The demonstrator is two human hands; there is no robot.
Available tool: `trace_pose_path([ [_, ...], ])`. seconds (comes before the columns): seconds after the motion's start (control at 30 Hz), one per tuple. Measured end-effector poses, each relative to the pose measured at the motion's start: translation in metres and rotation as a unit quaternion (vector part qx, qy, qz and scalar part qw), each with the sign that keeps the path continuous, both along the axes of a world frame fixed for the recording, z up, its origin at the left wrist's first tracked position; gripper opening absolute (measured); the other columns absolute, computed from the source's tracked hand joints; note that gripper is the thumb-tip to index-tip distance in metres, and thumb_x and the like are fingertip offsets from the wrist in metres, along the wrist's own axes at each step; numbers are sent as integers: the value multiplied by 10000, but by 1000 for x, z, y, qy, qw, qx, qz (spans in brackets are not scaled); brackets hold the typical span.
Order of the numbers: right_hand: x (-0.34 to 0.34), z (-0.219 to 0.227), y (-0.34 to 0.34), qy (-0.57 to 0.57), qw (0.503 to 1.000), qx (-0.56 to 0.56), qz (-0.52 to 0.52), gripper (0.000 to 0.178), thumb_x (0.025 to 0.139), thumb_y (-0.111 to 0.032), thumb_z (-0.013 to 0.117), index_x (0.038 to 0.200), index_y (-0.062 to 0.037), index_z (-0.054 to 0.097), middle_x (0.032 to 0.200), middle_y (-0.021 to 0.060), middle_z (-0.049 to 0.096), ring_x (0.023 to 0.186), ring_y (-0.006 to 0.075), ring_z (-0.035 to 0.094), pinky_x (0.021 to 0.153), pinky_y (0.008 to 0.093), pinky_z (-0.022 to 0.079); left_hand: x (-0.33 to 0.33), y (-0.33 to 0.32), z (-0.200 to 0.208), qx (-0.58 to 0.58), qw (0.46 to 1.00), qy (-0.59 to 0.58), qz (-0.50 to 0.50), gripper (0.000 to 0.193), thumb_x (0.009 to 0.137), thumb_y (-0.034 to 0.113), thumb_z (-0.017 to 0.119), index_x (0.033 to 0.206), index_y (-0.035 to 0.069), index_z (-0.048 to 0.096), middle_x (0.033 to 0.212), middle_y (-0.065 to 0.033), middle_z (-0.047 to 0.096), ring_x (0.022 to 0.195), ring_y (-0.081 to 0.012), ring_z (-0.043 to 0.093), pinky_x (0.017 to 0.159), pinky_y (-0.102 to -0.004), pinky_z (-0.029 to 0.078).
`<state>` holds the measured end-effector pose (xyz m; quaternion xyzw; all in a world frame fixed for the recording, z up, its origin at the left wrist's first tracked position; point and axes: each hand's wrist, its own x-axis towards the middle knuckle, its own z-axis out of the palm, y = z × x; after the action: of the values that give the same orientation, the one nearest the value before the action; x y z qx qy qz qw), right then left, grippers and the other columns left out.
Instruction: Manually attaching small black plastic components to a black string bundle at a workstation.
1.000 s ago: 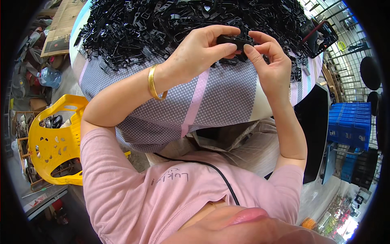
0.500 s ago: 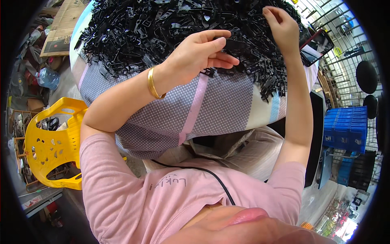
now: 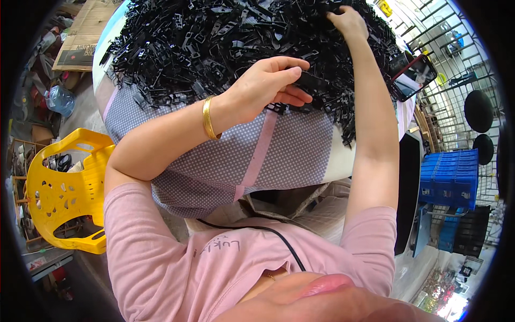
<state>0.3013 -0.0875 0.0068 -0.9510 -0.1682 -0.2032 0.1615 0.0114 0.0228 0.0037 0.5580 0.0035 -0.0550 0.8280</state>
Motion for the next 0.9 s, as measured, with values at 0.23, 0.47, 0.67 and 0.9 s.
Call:
trace_pose_path([
  [0.23, -56, 22, 13, 1, 995, -99, 12, 277, 677, -226, 601, 889, -59, 665, 929, 159, 650, 880, 316, 623, 770, 388, 498, 0, 7, 1, 9, 1000, 17, 15, 339, 927, 149, 439, 1212, -35, 437, 1014, -116, 548, 836, -219, 632, 743, -306, 527],
  [0.47, -93, 10, -38, -147, 966, 55, 207, 184, 729, -121, 546, 855, -56, 664, 805, 125, 649, 704, 247, 623, 682, 321, 494, -5, 1, 5, -11, 999, 41, 15, 289, 933, 136, 431, 1178, -11, 473, 951, -96, 582, 856, -221, 634, 786, -314, 518],
  [0.67, -185, 6, -55, 72, 850, 401, 334, 250, 771, 142, 468, 958, 35, 594, 950, 97, 632, 792, 141, 621, 698, 239, 503, -1, -1, -2, -42, 997, 56, -41, 314, 927, 141, 450, 1197, -19, 453, 1010, -126, 583, 905, -245, 628, 824, -346, 513],
  [0.9, -239, 5, -71, -55, 879, 204, 427, 227, 734, 117, 518, 924, 32, 608, 1046, 142, 613, 895, 233, 626, 744, 274, 501, -1, -4, -5, -82, 995, 6, -52, 293, 901, 89, 479, 1144, -72, 455, 1044, -153, 563, 928, -243, 611, 862, -345, 508],
])
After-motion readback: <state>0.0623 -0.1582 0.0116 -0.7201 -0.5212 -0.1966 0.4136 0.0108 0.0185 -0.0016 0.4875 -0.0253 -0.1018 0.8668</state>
